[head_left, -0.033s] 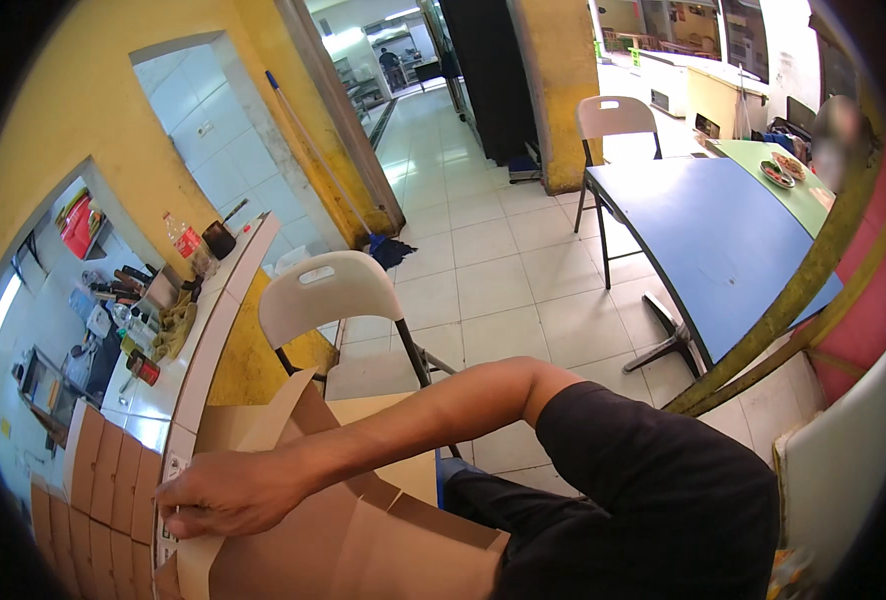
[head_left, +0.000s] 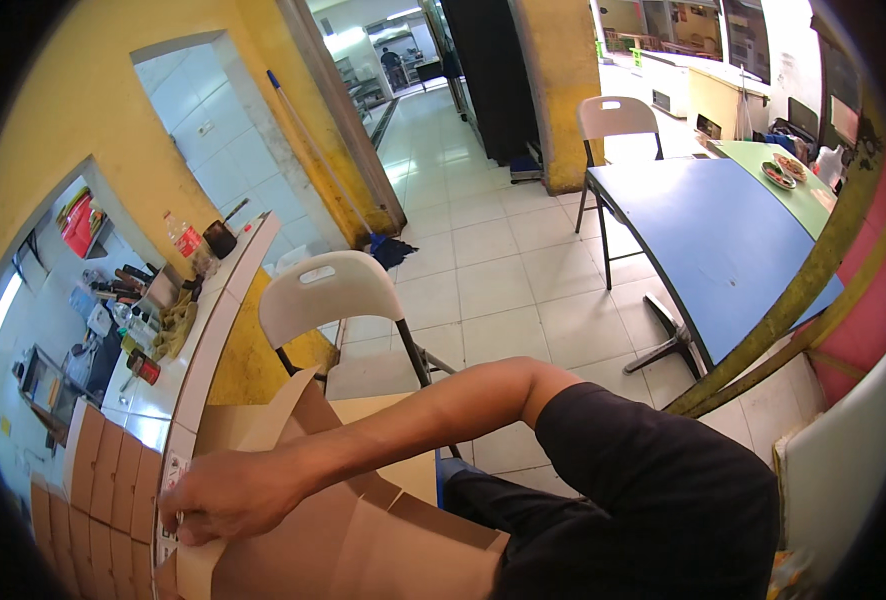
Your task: The person assembles flat cardboard pizza boxes by folding the flaps and securing them with tape. They repeat this process for multiple boxes, stacking the finished boxes on a nearby counter.
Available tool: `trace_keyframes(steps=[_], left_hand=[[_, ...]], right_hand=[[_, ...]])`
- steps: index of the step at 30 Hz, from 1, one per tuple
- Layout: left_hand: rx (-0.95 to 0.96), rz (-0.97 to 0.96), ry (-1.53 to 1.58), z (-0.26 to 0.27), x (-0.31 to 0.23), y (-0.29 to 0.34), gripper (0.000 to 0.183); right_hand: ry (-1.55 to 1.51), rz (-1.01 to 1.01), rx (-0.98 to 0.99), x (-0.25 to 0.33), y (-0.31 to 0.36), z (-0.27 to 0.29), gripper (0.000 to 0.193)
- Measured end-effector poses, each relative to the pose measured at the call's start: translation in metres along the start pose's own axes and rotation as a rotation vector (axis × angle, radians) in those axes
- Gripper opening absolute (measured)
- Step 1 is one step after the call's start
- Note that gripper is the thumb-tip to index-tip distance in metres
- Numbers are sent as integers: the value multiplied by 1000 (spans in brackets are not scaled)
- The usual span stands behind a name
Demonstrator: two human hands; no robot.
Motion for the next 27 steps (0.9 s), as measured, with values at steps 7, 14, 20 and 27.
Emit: trace_keyframes(steps=[7, 14, 20, 27], left_hand=[[83, 17, -61, 10, -14, -1, 41], [139, 35, -110, 21, -21, -1, 40], [191, 73, -218, 39, -35, 13, 40], [253, 106, -334, 61, -50, 27, 40]], right_hand=[[314, -100, 139, 3, -6, -6, 23], [448, 170, -22, 9, -14, -5, 20], [618, 267, 51, 40, -9, -32, 18], [506, 314, 171, 59, -8, -35, 17]])
Point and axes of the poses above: each hand's wrist, its own y-axis away from the middle knuckle, its own z-axis out of the back of the hand, x = y × z, the point moved 8 cm from there along -y, towards the middle knuckle, and after that the axes turned 15 degrees about -y, right-handed, at the moved point
